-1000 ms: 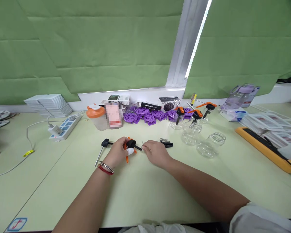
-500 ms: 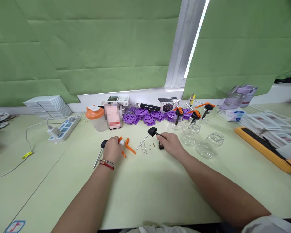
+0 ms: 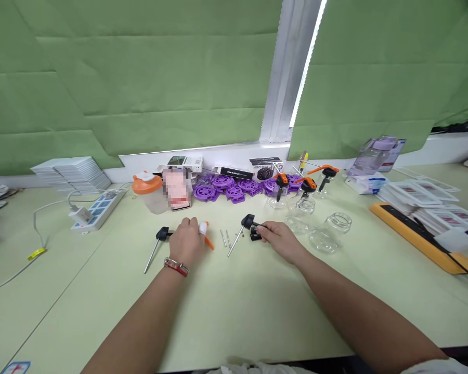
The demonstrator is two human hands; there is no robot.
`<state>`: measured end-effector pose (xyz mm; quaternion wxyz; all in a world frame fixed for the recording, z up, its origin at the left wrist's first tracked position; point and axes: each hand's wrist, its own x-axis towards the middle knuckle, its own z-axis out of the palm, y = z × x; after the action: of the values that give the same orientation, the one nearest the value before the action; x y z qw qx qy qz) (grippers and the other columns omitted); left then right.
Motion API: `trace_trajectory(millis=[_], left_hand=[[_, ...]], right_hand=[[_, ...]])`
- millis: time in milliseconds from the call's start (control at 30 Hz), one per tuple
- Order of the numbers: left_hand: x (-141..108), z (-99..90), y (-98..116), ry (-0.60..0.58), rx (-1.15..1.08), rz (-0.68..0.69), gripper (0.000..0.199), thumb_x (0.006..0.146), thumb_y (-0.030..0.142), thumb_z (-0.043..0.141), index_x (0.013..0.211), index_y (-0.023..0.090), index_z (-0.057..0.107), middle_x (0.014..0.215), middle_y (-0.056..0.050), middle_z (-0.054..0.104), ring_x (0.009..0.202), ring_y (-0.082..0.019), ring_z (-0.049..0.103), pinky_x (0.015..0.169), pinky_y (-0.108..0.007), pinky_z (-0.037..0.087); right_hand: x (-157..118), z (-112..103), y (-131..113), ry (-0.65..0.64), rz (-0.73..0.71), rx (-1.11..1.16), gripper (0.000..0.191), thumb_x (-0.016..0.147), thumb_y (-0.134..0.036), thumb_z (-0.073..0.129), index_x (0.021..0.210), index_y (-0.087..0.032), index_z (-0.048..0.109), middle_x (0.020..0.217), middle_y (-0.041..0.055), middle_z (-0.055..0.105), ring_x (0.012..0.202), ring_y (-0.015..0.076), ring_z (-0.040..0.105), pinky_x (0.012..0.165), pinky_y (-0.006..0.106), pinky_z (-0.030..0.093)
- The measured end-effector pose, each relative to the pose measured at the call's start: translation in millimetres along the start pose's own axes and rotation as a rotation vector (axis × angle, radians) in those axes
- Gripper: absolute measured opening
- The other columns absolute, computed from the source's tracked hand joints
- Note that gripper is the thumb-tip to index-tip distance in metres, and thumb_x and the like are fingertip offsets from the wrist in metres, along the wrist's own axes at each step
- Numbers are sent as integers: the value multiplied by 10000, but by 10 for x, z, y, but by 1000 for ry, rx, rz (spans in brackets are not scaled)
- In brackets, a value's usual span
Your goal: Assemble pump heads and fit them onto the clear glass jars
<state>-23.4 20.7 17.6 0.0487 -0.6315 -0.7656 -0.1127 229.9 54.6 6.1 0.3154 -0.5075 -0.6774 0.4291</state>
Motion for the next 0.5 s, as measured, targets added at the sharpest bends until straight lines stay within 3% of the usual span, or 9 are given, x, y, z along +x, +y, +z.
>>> trace_trajectory(millis=[67,133,200,267,367,433,500], left_hand=[[-138,-100,169,2,-131,186,389,887,372,362,1181,158,502,1049,-125,608,885,-233,602,658,-298,428],[-264,-158,332,-143,-295,311,404,884,393,382,1224,185,449,901,-74,644,748,-196,611,613,-276,417],[-340,-183,411,-250,-405,326,378,890,340,363,1224,177,427,769,-43,644,639,-181,600,574,-265,401],[-344,-212,339,-260,-484,333,353,875,280,366,1201,172,449,797,-58,656,664,-187,612,595,-272,412],[-232,-306,-106,-171,-490,246,391,848,302,405,1222,197,452,909,-78,666,756,-216,623,625,-286,434],[-119,-375,-568,-58,-360,52,415,822,320,433,1218,196,448,894,-76,663,765,-232,618,625,-288,435],[-17,-400,-1054,-22,-153,-199,350,813,344,425,1101,158,494,808,-98,644,725,-263,605,576,-299,418]], right_hand=[[-21,102,-45,-53,-42,5,348,842,-452,455,645,-174,528,551,-33,461,500,103,375,513,235,291],[-65,202,-114,-100,-104,-1,348,859,-439,441,645,-175,513,561,-32,463,510,103,396,516,232,301],[-131,266,-188,-143,-163,-50,362,882,-429,414,637,-177,502,547,-33,445,507,103,408,509,229,303],[-204,255,-242,-146,-236,-142,358,907,-411,377,689,-178,540,590,-17,492,554,117,459,538,236,335],[-261,60,-251,-21,-343,-320,294,914,-390,382,980,-193,590,860,48,609,748,164,545,675,284,410],[-216,-160,-217,134,-350,-429,350,895,-397,422,1156,-189,526,1029,99,595,811,192,552,732,328,433],[-92,-394,-184,303,-338,-504,384,879,-365,439,1203,-165,489,1073,133,568,840,217,551,763,362,448]])
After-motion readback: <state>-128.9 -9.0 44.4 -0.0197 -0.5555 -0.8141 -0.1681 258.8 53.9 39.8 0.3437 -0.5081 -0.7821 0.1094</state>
